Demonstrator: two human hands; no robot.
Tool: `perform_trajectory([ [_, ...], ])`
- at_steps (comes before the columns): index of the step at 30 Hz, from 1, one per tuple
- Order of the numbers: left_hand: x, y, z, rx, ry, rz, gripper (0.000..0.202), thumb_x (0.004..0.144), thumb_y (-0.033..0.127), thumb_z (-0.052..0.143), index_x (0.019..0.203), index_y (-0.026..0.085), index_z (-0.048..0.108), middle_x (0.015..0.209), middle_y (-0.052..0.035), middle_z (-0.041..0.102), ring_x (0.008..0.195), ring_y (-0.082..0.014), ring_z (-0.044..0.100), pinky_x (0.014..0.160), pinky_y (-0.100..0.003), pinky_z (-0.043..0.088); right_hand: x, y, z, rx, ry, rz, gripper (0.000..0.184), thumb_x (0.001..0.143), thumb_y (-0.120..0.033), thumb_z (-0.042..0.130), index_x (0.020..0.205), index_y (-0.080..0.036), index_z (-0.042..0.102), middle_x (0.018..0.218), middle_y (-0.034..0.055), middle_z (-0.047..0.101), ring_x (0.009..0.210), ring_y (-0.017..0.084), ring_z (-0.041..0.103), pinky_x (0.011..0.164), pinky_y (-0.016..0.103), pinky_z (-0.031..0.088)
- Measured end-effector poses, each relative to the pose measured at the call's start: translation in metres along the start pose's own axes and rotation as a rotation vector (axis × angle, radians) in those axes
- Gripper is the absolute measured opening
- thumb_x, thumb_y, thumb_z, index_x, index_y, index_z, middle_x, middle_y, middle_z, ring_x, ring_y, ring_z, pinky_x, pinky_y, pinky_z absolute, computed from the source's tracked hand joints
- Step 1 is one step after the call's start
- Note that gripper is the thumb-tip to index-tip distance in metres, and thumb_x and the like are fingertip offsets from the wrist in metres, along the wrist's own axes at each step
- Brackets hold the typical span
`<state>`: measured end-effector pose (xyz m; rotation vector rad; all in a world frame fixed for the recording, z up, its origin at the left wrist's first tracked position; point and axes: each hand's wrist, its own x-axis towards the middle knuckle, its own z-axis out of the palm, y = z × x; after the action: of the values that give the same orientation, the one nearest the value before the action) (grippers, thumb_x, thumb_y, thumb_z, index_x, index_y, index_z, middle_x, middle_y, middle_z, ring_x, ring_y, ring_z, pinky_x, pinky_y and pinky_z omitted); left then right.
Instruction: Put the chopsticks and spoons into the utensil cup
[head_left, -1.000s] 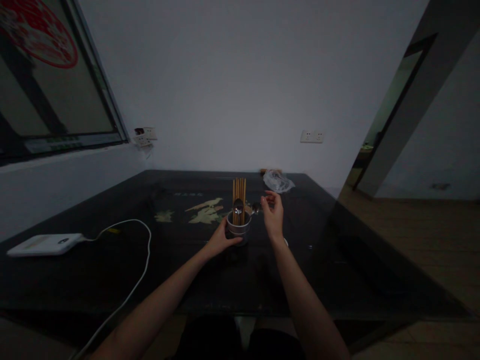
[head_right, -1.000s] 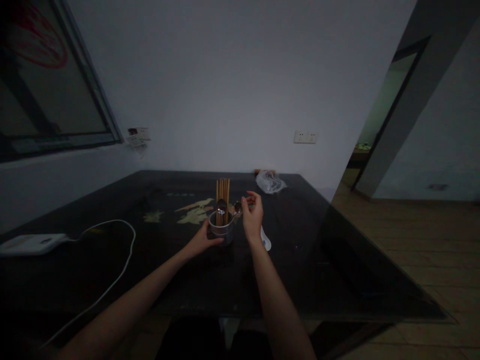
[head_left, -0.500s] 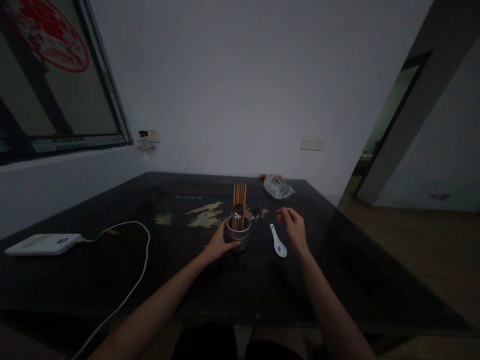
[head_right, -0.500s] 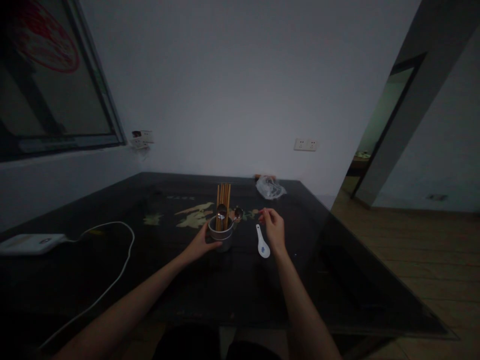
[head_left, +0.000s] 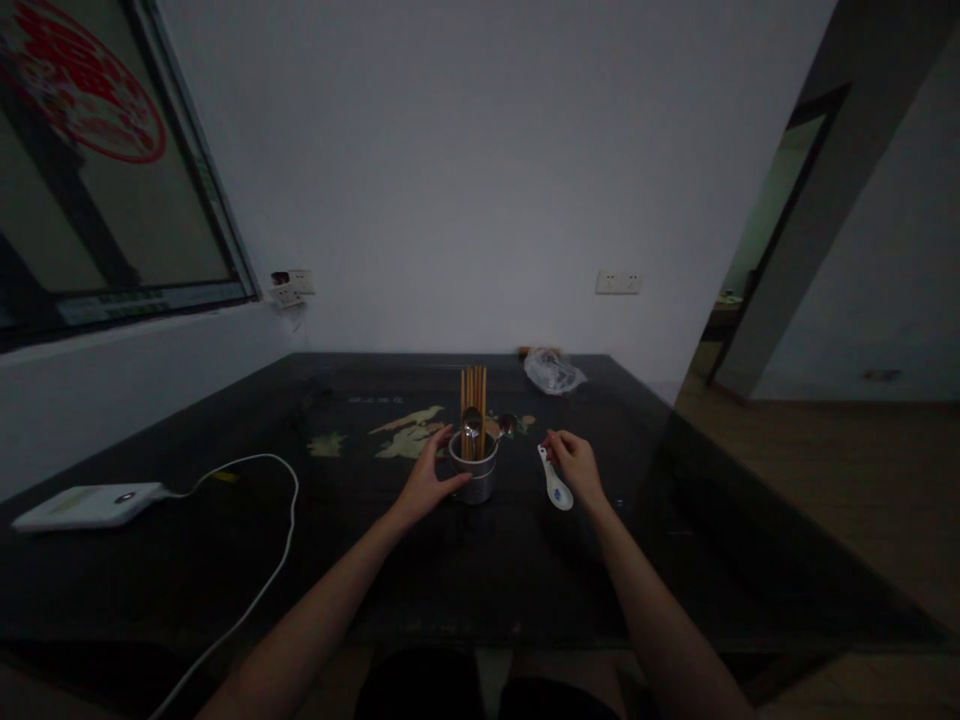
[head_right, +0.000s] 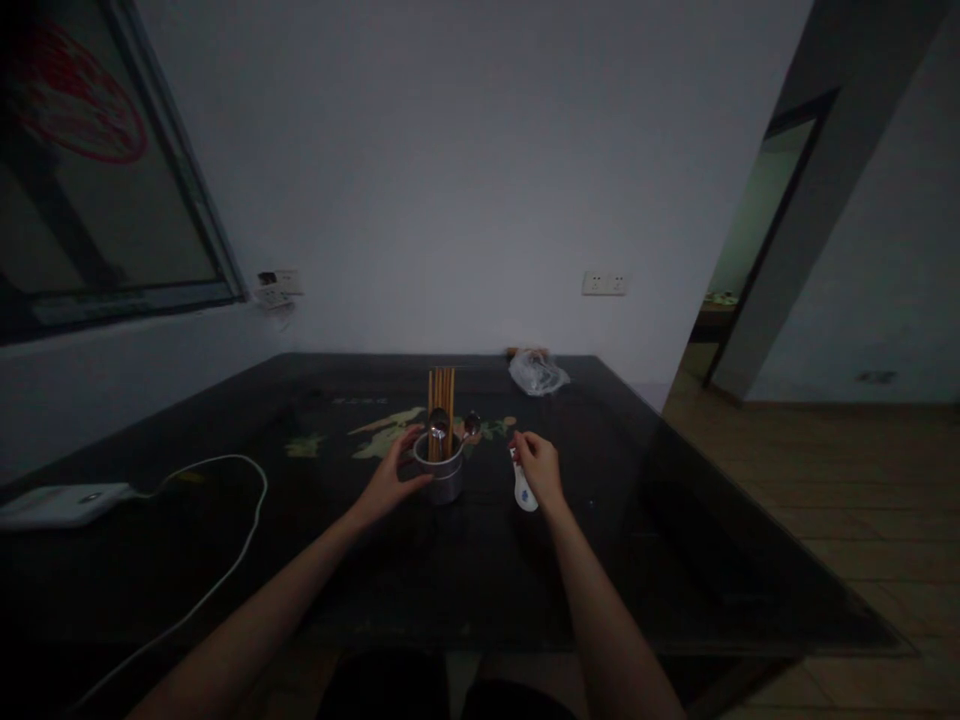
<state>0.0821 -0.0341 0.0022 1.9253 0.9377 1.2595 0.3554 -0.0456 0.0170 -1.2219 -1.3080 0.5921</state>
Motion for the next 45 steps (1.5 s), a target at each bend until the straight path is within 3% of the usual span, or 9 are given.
perform_trajectory([
  [5, -0.002, 0.007, -0.006, 0.108, 0.085, 0.099, 0.068, 0.078, 0.036, 0.064, 0.136, 0.025, 0.03, 0.133, -0.0112, 0.045, 0.123, -0.025, 0.044, 0.102, -0.043, 0.037, 0.001, 0.001, -0.002, 0.006, 0.021, 0.006, 0.045, 0.075, -0.057, 0.053, 0.064, -0.015, 0.064, 0.05, 0.0015, 0.055, 0.047, 0.013, 0.048, 0.045, 0.024, 0.035],
  [10, -0.007, 0.028, -0.014, 0.326, 0.326, 0.318, 0.038, 0.085, 0.03, 0.053, 0.121, 0.022, 0.047, 0.123, -0.0086, 0.05, 0.119, -0.0239, 0.046, 0.103, -0.043, 0.036, 0.002, -0.002, -0.007, 0.025, 0.065, 0.008, 0.042, 0.077, -0.053, 0.052, 0.062, -0.015, 0.062, 0.048, 0.0003, 0.052, 0.047, 0.014, 0.05, 0.046, 0.024, 0.037],
  [12, -0.01, 0.035, -0.011, 0.373, 0.336, 0.372, 0.03, 0.085, 0.027, 0.051, 0.114, 0.022, 0.051, 0.116, -0.0077, 0.054, 0.114, -0.0237, 0.048, 0.101, -0.043, 0.037, 0.003, -0.001, -0.009, 0.03, 0.07, 0.017, 0.041, 0.078, -0.052, 0.052, 0.062, -0.016, 0.061, 0.048, -0.0002, 0.052, 0.047, 0.014, 0.05, 0.047, 0.024, 0.037],
  [14, -0.014, 0.042, -0.004, 0.408, 0.223, 0.405, 0.026, 0.084, 0.027, 0.051, 0.109, 0.022, 0.056, 0.111, -0.0072, 0.057, 0.108, -0.0231, 0.052, 0.098, -0.043, 0.04, 0.004, 0.002, -0.01, 0.019, 0.077, 0.016, 0.041, 0.078, -0.052, 0.051, 0.062, -0.016, 0.061, 0.049, -0.0005, 0.052, 0.047, 0.014, 0.05, 0.048, 0.024, 0.037],
  [20, -0.016, 0.078, 0.038, 0.545, -0.446, 0.586, 0.027, 0.086, 0.023, 0.045, 0.106, 0.023, 0.063, 0.103, -0.0076, 0.064, 0.098, -0.0214, 0.058, 0.092, -0.04, 0.042, 0.009, 0.012, -0.013, -0.013, 0.08, 0.022, 0.041, 0.079, -0.052, 0.049, 0.063, -0.016, 0.061, 0.048, -0.0012, 0.053, 0.047, 0.013, 0.05, 0.05, 0.024, 0.038],
  [24, -0.001, 0.096, 0.077, 0.653, -0.598, 0.688, 0.027, 0.09, 0.022, 0.041, 0.109, 0.022, 0.059, 0.109, -0.0078, 0.062, 0.102, -0.0203, 0.056, 0.092, -0.037, 0.041, 0.01, 0.015, -0.014, -0.039, 0.074, 0.021, 0.04, 0.079, -0.051, 0.049, 0.063, -0.016, 0.062, 0.048, -0.0013, 0.053, 0.048, 0.013, 0.051, 0.049, 0.023, 0.038],
  [31, 0.034, 0.068, 0.13, 0.91, -0.423, 0.44, 0.019, 0.084, 0.011, 0.048, 0.1, 0.017, 0.057, 0.107, -0.0076, 0.059, 0.102, -0.0215, 0.052, 0.084, -0.035, 0.044, 0.013, 0.016, -0.022, -0.068, 0.141, 0.022, 0.04, 0.078, -0.051, 0.048, 0.061, -0.017, 0.061, 0.049, 0.0009, 0.056, 0.048, 0.014, 0.052, 0.05, 0.024, 0.039],
  [37, 0.032, 0.047, 0.136, 0.936, -0.362, 0.426, 0.023, 0.086, 0.009, 0.045, 0.103, 0.017, 0.058, 0.116, -0.0097, 0.056, 0.11, -0.0225, 0.048, 0.089, -0.037, 0.042, 0.014, 0.019, -0.023, -0.052, 0.181, 0.039, 0.041, 0.079, -0.051, 0.048, 0.063, -0.016, 0.062, 0.05, 0.0019, 0.057, 0.048, 0.014, 0.053, 0.049, 0.023, 0.04],
  [45, 0.031, 0.028, 0.143, 0.845, -0.403, 0.474, 0.022, 0.086, 0.009, 0.047, 0.102, 0.017, 0.059, 0.116, -0.0081, 0.058, 0.112, -0.0216, 0.051, 0.094, -0.037, 0.04, 0.015, 0.025, -0.021, -0.081, 0.157, 0.046, 0.039, 0.08, -0.048, 0.047, 0.062, -0.017, 0.062, 0.05, 0.0014, 0.056, 0.048, 0.013, 0.052, 0.048, 0.022, 0.039],
])
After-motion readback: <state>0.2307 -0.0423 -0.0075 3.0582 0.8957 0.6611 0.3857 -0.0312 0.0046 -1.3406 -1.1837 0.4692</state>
